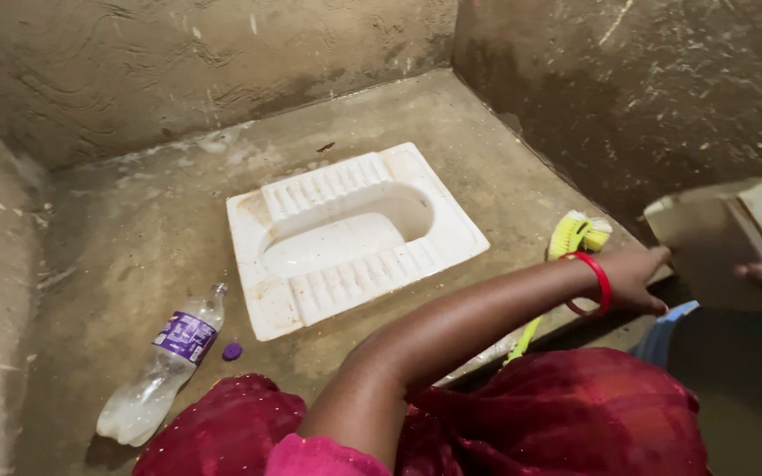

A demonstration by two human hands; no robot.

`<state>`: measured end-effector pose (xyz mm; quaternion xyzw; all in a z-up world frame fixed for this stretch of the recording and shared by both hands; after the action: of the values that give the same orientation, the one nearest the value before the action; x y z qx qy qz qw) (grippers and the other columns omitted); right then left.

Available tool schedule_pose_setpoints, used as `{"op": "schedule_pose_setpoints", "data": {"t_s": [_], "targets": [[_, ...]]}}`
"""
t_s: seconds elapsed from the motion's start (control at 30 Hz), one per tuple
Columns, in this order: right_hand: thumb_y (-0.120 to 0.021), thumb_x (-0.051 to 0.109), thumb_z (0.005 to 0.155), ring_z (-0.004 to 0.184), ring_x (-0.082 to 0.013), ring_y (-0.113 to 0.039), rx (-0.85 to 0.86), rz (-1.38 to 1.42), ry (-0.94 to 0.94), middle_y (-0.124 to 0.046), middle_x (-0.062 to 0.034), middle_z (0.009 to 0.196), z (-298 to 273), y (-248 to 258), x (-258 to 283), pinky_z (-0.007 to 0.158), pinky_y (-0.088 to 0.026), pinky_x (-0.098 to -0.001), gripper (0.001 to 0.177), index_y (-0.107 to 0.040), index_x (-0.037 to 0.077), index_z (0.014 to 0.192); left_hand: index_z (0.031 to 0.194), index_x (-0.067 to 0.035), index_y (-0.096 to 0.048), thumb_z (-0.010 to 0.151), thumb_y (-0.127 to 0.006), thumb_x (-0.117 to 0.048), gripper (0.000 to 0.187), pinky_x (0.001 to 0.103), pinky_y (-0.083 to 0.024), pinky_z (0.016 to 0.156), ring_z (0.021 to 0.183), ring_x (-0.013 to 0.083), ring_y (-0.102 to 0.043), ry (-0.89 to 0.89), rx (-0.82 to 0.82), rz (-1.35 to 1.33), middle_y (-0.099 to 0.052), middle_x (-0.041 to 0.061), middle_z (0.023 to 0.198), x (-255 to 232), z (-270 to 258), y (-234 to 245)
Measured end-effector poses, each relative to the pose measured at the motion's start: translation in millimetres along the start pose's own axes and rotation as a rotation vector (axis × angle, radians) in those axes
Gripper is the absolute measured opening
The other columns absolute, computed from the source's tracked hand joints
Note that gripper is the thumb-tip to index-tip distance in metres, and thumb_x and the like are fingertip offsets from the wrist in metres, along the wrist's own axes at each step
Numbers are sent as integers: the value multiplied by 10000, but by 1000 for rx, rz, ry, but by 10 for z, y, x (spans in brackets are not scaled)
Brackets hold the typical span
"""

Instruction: The person pours liquid from a plastic bottle onto a squat toilet, then repeatedly scoops water from a bucket using a metal cup to rinse the toilet bowl. The person also uses a yellow toilet brush to scrub the bowl and surrounding floor area.

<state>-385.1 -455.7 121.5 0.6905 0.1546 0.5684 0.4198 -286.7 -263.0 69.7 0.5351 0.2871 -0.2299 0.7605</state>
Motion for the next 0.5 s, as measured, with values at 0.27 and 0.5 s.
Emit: {"op": "schedule_pose_setpoints", "data": {"t_s": [0.27,0.5], "targets": [[-855,172,780,742,-382,-805,11,-30,-196,-733,-317,958,-668,38,-1178,661,-653,-470,696,-532,-126,1320,1467,6,-352,650,-879,-519,1105,403,-531,962,1167,369,-653,36,229,14,-659,252,1255,-148,149,-937],[-857,157,768,718,-413,-823,12,-133,-351,-720,-340,933,-949,59,-1309,656,-657,-488,727,-493,-147,1319,1513,-9,-322,614,-873,-521,1172,388,-556,939,1127,349,-693,63,287,26,-651,247,1285,-85,163,-1207]]}}
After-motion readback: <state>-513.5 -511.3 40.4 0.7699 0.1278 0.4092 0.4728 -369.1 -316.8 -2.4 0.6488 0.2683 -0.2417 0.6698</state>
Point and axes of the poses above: each hand's wrist, its own z-axis towards the middle knuckle, its own y-axis out of the back of the hand, x = y × z, the point moved 6 cm from there along z, towards the middle knuckle
